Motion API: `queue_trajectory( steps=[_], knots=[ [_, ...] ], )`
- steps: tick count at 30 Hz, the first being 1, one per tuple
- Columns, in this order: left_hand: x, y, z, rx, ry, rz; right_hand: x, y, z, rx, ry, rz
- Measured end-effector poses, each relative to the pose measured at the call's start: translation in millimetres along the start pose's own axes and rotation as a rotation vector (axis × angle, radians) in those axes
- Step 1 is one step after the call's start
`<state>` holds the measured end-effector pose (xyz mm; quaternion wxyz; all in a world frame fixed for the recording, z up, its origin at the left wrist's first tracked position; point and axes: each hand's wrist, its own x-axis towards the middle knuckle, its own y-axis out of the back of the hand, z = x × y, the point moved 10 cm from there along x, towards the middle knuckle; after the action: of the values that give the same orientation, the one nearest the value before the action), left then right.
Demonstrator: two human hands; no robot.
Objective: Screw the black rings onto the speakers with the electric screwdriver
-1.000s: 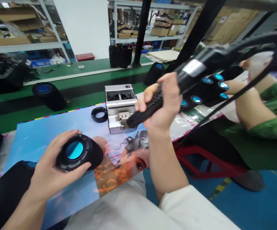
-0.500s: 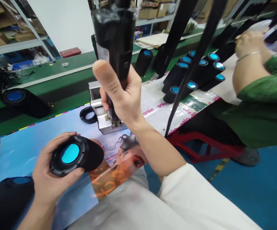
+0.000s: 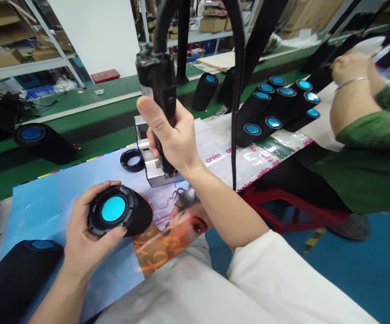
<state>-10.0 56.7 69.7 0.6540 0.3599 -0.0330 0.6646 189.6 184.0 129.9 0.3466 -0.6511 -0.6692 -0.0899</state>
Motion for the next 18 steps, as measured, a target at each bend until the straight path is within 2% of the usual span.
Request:
queue_trajectory(
  steps=[4, 8, 14, 18],
  knots=[
    [1.4, -1.9, 1.7, -0.011, -0.005, -0.005, -0.7, 1.1, -9.5, -0.044, -0.05, 0.045],
    [1.9, -1.1, 0.2, -0.026, -0.008, 0.007, 0.4, 9.1, -22.1, -0.042, 0.003, 0.112],
    [1.4, 0.0, -2.1, -0.032, -0.01, 0.01, 0.4, 8.8, 0.1, -0.079, -0.103, 0.052],
    [-1.0, -1.1, -5.8, -0.04, 0.008, 0.017, -2.1, 10.3, -9.7, -0.08, -0.173, 0.052]
  ],
)
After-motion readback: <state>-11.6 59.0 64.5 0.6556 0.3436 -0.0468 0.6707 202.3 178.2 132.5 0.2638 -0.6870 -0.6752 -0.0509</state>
